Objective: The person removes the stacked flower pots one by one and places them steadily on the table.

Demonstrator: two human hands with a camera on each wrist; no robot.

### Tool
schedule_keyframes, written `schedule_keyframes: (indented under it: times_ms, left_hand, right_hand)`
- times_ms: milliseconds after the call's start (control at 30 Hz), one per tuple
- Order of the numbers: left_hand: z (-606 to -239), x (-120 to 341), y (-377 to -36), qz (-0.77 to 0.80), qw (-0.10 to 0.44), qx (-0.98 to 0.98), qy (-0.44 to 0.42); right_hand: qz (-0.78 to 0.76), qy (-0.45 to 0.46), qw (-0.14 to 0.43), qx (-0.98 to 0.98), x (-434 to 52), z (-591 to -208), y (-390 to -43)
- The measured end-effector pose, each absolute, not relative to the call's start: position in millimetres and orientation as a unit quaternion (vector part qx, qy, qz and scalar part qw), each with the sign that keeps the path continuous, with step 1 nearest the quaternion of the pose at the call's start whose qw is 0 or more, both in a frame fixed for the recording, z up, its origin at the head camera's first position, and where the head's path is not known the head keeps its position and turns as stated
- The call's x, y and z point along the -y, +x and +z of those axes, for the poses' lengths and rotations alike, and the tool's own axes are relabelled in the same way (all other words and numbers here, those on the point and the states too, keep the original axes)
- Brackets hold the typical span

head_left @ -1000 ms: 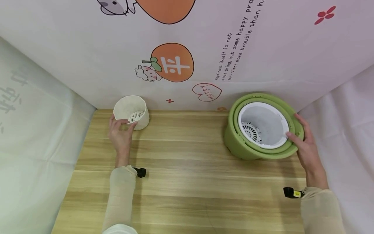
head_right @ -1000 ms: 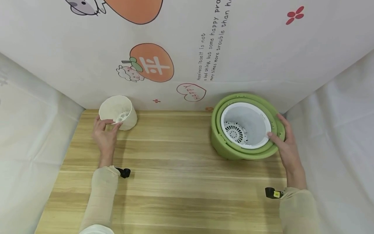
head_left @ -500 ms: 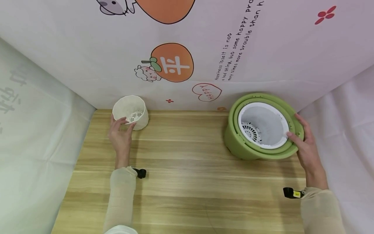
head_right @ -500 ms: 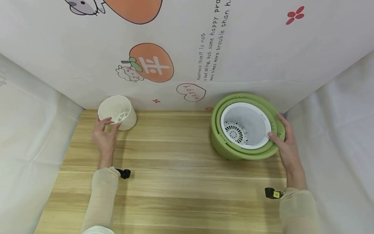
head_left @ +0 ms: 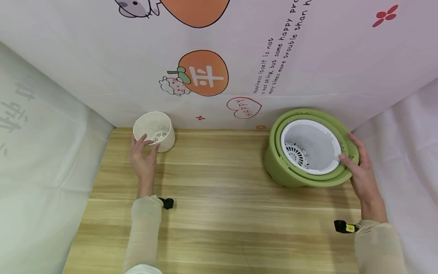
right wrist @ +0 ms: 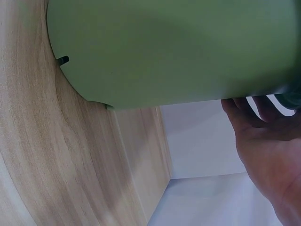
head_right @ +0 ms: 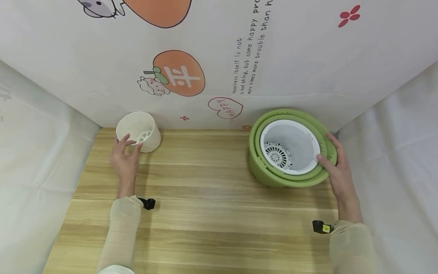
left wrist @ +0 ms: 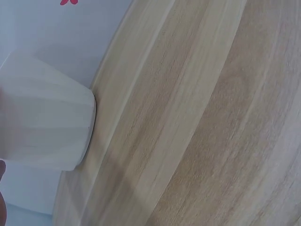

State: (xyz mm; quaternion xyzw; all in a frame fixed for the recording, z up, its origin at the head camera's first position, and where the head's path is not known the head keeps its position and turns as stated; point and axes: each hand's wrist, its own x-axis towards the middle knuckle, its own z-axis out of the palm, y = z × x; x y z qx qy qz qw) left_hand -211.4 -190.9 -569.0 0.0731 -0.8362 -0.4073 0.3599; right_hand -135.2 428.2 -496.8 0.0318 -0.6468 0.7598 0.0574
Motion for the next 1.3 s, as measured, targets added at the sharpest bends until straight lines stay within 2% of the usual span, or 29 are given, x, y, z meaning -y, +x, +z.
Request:
schedule_keyframes:
  times_ms: [433, 900, 1300]
  left_hand:
    - [-567, 181, -212, -0.414, 0.374, 0.828, 0.054]
    - [-560, 170, -218, -0.396, 0.453, 0.799, -0.018]
    - [-548, 153, -216, -0.378, 0.454, 0.803, -0.076]
  right_hand:
    - [0.754, 0.027, 0.061, 0.653, -430, -497, -135]
    - [0.739, 0.010, 0.062, 0.671, -431, -499, -133]
    - [0.747, 0.025, 0.102, 0.656, -425, -501, -136]
